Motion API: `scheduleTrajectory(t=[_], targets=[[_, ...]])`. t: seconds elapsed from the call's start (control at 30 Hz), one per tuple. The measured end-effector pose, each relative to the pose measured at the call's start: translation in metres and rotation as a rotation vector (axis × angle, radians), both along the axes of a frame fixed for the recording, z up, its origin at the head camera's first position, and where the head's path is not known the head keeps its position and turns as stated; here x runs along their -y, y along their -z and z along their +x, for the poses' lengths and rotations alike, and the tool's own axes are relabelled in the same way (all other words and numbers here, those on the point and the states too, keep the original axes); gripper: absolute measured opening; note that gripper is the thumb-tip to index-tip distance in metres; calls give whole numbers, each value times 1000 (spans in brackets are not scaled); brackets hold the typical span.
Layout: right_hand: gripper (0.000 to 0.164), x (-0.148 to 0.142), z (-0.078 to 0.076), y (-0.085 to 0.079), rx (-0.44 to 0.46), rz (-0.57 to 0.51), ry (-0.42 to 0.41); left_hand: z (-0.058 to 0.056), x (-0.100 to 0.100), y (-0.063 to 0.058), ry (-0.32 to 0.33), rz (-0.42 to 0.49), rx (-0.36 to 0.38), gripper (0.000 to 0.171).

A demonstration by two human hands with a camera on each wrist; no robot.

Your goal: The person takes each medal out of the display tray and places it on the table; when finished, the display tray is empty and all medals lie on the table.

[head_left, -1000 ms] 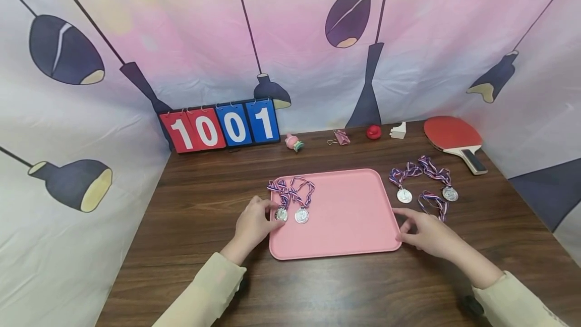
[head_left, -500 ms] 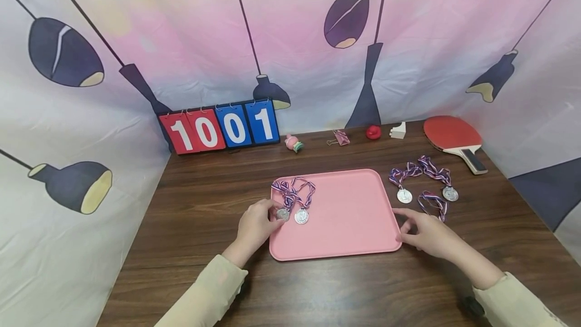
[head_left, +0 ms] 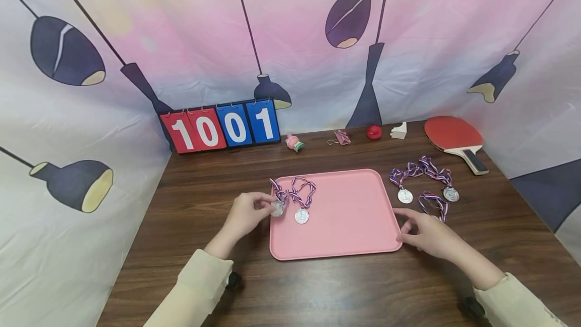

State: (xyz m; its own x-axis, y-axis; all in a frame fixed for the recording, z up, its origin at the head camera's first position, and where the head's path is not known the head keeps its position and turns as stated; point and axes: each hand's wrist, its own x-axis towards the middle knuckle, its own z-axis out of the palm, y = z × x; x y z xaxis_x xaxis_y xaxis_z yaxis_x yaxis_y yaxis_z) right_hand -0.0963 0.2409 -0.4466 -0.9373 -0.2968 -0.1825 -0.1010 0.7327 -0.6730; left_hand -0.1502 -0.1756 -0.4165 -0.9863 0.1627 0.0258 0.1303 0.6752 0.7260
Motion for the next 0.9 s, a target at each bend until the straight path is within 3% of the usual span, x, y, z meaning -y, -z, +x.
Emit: scheduleTrajectory(t=[0.1, 0.4, 0.5, 0.67, 0.9], targets=[[60, 0, 0, 0, 1, 1, 0, -5, 11, -11, -60, 45, 18, 17], [60, 0, 0, 0, 12, -10, 4, -13, 42, -24, -226, 95, -92, 26], [60, -1, 0, 1, 6, -9, 2, -15, 47, -21, -265, 158, -87, 28], [60, -2, 0, 1, 5, -15, 4, -17, 53, -7, -304, 230, 11, 29], [60, -1, 1, 1, 15, -25, 4, -11, 60, 13, -319, 216, 43, 24]])
